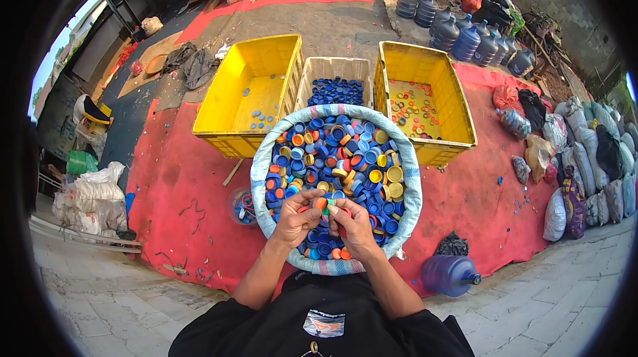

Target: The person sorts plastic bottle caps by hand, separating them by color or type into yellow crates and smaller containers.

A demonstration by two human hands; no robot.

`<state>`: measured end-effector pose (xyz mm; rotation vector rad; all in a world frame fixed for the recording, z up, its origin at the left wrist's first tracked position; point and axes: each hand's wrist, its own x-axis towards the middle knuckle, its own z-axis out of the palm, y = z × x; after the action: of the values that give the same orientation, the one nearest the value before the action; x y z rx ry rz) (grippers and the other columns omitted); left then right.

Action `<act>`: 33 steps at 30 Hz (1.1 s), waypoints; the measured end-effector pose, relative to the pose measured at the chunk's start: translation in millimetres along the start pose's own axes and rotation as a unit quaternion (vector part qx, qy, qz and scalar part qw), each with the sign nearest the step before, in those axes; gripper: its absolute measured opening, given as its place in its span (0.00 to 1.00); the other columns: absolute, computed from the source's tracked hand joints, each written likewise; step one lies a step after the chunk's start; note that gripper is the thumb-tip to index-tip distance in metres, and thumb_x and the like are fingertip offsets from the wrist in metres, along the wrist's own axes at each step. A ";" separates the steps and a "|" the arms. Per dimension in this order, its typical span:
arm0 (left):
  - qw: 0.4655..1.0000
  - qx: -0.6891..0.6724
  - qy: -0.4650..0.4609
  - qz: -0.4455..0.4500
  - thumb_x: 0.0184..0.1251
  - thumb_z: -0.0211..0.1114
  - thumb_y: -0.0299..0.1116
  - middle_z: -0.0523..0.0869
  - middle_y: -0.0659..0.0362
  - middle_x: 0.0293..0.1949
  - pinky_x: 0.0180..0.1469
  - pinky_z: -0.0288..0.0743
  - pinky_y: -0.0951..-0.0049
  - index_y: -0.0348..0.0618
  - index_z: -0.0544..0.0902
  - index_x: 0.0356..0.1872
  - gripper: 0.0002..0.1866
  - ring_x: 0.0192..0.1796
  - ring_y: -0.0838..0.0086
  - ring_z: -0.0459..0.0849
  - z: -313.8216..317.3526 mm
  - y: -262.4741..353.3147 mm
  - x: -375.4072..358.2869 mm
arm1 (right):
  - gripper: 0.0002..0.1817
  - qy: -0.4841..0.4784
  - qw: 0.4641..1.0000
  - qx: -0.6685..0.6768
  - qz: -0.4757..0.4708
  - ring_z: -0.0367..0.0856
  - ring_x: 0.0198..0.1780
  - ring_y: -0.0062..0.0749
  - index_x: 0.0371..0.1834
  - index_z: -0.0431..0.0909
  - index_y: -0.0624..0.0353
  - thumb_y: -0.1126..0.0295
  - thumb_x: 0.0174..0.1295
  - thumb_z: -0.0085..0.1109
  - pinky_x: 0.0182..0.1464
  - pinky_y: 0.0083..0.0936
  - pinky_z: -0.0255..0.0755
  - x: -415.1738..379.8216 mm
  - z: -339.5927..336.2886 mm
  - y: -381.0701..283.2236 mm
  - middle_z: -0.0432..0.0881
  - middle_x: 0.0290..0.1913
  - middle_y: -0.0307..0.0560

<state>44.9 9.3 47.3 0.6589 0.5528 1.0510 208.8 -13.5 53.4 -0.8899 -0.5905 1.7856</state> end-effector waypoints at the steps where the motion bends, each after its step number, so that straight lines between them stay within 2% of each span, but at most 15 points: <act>1: 0.998 -0.058 0.005 -0.013 0.63 0.69 0.24 0.78 0.68 0.31 0.23 0.55 0.87 0.37 0.79 0.58 0.21 0.26 0.90 0.66 1.8 2.1 1.0 | 0.11 0.013 1.000 0.005 0.000 0.69 0.24 0.17 0.47 0.76 0.61 0.66 0.68 0.58 0.27 0.18 0.64 1.9 -3.7 3.1 0.73 0.26 0.35; 5: 0.975 -0.220 -0.002 -0.035 0.68 0.64 0.27 0.83 0.57 0.42 0.29 0.66 0.84 0.35 0.75 0.62 0.22 0.40 0.80 0.80 -6.1 0.0 15.1 | 0.15 0.122 0.992 0.016 -0.007 0.69 0.25 0.17 0.54 0.74 0.62 0.67 0.68 0.59 0.26 0.18 0.64 0.3 -9.1 0.3 0.72 0.28 0.35; 7: 0.971 -0.235 -0.019 -0.033 0.70 0.62 0.29 0.82 0.53 0.50 0.50 0.80 0.73 0.36 0.71 0.64 0.23 0.52 0.70 0.83 -4.4 -2.4 21.9 | 0.17 0.119 0.986 0.117 0.001 0.71 0.29 0.21 0.59 0.71 0.60 0.69 0.69 0.55 0.31 0.22 0.69 -6.1 -20.2 -4.4 0.73 0.31 0.37; 11: 0.973 -0.214 0.003 -0.083 0.73 0.57 0.28 0.82 0.55 0.48 0.54 0.80 0.71 0.34 0.73 0.63 0.19 0.50 0.71 0.83 12.8 -9.0 44.0 | 0.27 0.133 0.960 0.246 -0.027 0.79 0.46 0.36 0.62 0.67 0.65 0.63 0.61 0.53 0.51 0.34 0.74 -20.6 -45.1 -28.9 0.79 0.47 0.49; 14: 0.973 -0.188 0.039 -0.130 0.74 0.53 0.24 0.81 0.54 0.47 0.56 0.79 0.69 0.32 0.73 0.61 0.17 0.50 0.69 0.82 39.7 -23.8 69.8 | 0.31 0.124 0.936 0.305 -0.127 0.70 0.65 0.49 0.64 0.63 0.69 0.60 0.62 0.52 0.68 0.44 0.63 -24.8 -58.4 -52.3 0.71 0.64 0.60; 18: 0.952 -0.217 0.081 -0.199 0.73 0.55 0.26 0.80 0.49 0.48 0.59 0.78 0.64 0.29 0.75 0.51 0.12 0.52 0.62 0.81 78.1 -54.1 115.9 | 0.34 0.191 0.900 0.351 -0.176 0.60 0.72 0.50 0.67 0.58 0.69 0.56 0.63 0.50 0.74 0.47 0.51 -19.5 -88.7 -77.4 0.64 0.68 0.60; 21: 0.946 -0.203 0.102 -0.229 0.74 0.53 0.30 0.78 0.44 0.50 0.64 0.74 0.59 0.26 0.71 0.54 0.16 0.55 0.57 0.78 99.8 -80.1 175.5 | 0.34 0.236 0.875 0.385 -0.174 0.62 0.70 0.49 0.65 0.59 0.70 0.54 0.64 0.50 0.73 0.44 0.53 1.5 -122.4 -100.8 0.65 0.67 0.59; 23: 0.928 -0.259 0.116 -0.240 0.74 0.53 0.40 0.73 0.39 0.58 0.72 0.63 0.52 0.23 0.66 0.60 0.27 0.64 0.51 0.71 124.0 -80.0 234.4 | 0.31 0.206 0.878 0.379 -0.209 0.68 0.63 0.44 0.61 0.64 0.65 0.51 0.65 0.50 0.66 0.41 0.58 39.0 -138.6 -141.1 0.72 0.61 0.54; 25: 0.965 -0.229 -0.021 -0.127 0.69 0.55 0.52 0.54 0.32 0.71 0.78 0.42 0.49 0.20 0.50 0.70 0.45 0.75 0.44 0.52 142.5 -66.5 280.6 | 0.31 0.133 0.888 0.312 -0.310 0.69 0.61 0.42 0.62 0.65 0.61 0.48 0.65 0.49 0.64 0.42 0.59 90.7 -159.5 -179.7 0.73 0.60 0.52; 26: 0.963 -0.225 0.041 -0.140 0.66 0.57 0.55 0.44 0.31 0.73 0.78 0.35 0.50 0.21 0.42 0.71 0.51 0.77 0.43 0.43 150.1 -58.0 294.8 | 0.41 0.126 0.882 0.309 -0.332 0.59 0.71 0.56 0.71 0.52 0.70 0.49 0.64 0.49 0.72 0.55 0.48 118.0 -174.9 -189.5 0.60 0.71 0.65; 28: 0.970 -0.198 0.072 -0.124 0.60 0.61 0.62 0.24 0.31 0.74 0.78 0.25 0.52 0.28 0.26 0.73 0.64 0.78 0.43 0.24 155.8 -42.2 292.4 | 0.47 0.213 0.878 0.326 -0.277 0.46 0.76 0.57 0.74 0.41 0.69 0.48 0.63 0.49 0.75 0.56 0.37 109.3 -166.7 -208.1 0.46 0.76 0.64; 29: 0.968 -0.203 0.095 -0.117 0.62 0.61 0.60 0.26 0.31 0.74 0.77 0.26 0.51 0.34 0.25 0.74 0.62 0.78 0.42 0.27 152.6 -33.2 283.7 | 0.50 0.255 0.873 0.334 -0.246 0.40 0.79 0.58 0.76 0.36 0.69 0.47 0.62 0.50 0.76 0.56 0.32 108.2 -162.4 -212.8 0.39 0.78 0.64; 30: 0.975 -0.174 0.103 -0.094 0.64 0.60 0.58 0.34 0.32 0.75 0.77 0.34 0.49 0.34 0.32 0.75 0.57 0.78 0.43 0.36 144.3 -24.8 270.5 | 0.56 0.175 0.892 0.301 -0.287 0.27 0.80 0.55 0.76 0.25 0.67 0.47 0.61 0.51 0.77 0.52 0.24 107.4 -184.8 -195.1 0.24 0.79 0.61; 32: 0.984 -0.143 0.092 -0.052 0.69 0.58 0.53 0.53 0.35 0.72 0.74 0.52 0.49 0.35 0.50 0.73 0.43 0.73 0.46 0.56 114.9 -10.5 234.9 | 0.53 0.315 0.885 0.224 -0.260 0.34 0.80 0.55 0.77 0.28 0.65 0.49 0.62 0.51 0.77 0.51 0.29 82.9 -183.9 -171.1 0.27 0.79 0.61; 33: 0.988 -0.139 0.068 -0.030 0.71 0.57 0.50 0.65 0.38 0.69 0.70 0.63 0.50 0.35 0.62 0.70 0.35 0.69 0.50 0.68 97.7 -2.2 215.3 | 0.50 0.279 0.898 0.212 -0.268 0.40 0.79 0.54 0.77 0.34 0.63 0.51 0.62 0.52 0.77 0.51 0.34 72.5 -199.7 -149.4 0.34 0.79 0.61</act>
<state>199.5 182.9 90.7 0.3251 0.5294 1.0968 436.6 106.8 20.3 -0.7829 -0.0443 1.0263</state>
